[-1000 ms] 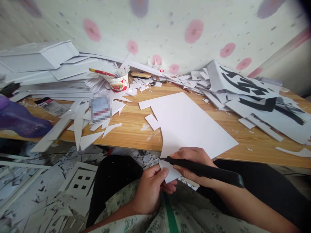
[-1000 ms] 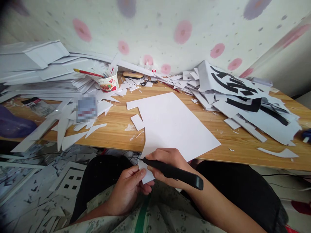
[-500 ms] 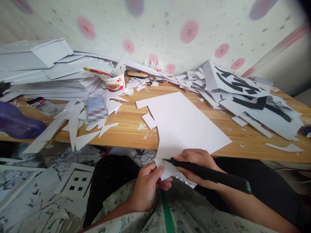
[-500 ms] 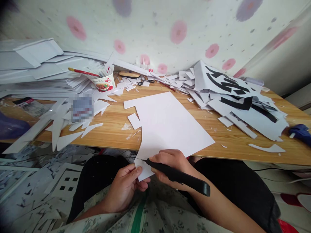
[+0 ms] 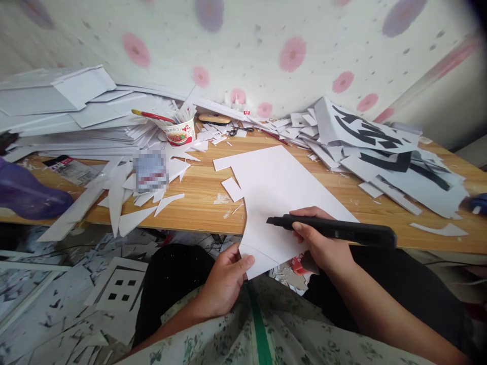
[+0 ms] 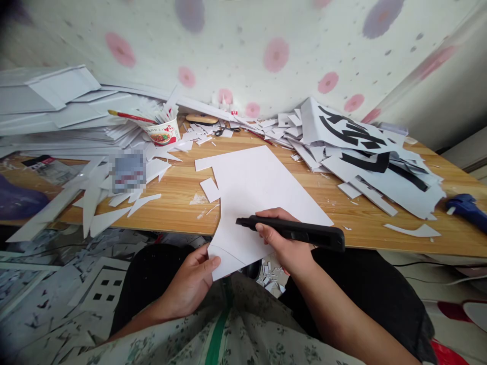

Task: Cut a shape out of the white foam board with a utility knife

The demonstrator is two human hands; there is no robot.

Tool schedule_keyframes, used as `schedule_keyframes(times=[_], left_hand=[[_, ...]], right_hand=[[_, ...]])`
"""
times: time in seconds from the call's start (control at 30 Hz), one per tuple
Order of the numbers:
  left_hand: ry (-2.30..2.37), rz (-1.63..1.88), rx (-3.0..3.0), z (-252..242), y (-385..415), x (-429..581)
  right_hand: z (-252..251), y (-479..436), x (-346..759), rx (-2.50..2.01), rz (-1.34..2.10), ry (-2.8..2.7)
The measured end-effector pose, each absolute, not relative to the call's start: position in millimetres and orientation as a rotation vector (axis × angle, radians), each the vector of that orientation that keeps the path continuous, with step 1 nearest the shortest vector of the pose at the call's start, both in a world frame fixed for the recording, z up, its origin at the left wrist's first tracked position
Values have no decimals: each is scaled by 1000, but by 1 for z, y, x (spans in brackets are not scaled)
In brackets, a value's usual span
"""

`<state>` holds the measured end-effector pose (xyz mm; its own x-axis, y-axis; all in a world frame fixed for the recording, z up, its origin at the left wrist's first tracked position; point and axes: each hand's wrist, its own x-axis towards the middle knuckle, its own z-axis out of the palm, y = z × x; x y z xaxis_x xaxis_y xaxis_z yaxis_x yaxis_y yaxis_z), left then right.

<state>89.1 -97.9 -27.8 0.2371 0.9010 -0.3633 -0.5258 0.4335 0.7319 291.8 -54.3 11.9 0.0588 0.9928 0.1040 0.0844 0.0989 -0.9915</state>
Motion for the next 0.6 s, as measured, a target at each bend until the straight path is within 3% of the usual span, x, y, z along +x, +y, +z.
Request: schedule_keyframes(times=[0.6], left_hand=[[993, 875, 707, -40, -97, 78]], right_hand=[[21, -58, 264, -971, 1322, -1713]])
